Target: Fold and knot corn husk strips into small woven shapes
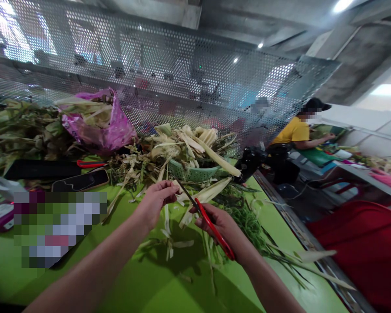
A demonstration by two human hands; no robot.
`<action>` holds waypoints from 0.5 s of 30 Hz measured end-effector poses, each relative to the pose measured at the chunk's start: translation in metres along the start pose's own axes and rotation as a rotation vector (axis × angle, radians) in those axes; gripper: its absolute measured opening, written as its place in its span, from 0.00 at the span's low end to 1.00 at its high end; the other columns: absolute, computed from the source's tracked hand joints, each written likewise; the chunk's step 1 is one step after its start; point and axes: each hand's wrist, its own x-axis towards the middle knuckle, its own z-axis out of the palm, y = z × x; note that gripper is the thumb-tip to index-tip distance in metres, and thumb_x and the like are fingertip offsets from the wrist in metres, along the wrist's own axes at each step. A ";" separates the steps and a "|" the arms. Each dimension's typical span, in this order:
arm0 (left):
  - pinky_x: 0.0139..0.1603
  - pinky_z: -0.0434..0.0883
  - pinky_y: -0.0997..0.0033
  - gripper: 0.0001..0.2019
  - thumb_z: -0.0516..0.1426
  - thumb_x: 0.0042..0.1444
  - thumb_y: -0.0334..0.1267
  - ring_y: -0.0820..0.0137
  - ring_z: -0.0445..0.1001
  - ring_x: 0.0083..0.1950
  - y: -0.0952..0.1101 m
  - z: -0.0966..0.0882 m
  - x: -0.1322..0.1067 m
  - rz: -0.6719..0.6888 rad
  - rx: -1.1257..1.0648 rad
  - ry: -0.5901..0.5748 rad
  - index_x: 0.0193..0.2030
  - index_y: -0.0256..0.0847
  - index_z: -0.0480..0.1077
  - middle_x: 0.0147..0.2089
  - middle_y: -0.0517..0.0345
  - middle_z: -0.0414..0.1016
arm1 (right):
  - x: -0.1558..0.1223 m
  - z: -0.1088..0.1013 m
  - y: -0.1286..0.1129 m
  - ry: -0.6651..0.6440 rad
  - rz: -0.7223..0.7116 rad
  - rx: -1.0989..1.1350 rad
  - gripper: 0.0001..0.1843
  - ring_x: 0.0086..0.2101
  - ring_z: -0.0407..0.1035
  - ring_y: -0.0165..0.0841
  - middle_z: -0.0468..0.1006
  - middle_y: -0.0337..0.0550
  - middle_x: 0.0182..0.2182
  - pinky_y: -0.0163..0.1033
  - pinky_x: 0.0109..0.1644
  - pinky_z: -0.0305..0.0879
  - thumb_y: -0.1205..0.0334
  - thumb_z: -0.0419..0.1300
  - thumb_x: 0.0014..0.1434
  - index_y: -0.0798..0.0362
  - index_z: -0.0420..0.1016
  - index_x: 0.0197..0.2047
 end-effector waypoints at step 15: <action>0.36 0.62 0.75 0.07 0.64 0.43 0.36 0.77 0.64 0.28 -0.001 -0.001 0.001 0.097 0.091 -0.071 0.26 0.36 0.71 0.26 0.62 0.69 | 0.001 -0.006 -0.019 0.311 -0.220 -0.439 0.16 0.42 0.73 0.42 0.79 0.47 0.44 0.45 0.48 0.66 0.51 0.54 0.61 0.49 0.77 0.46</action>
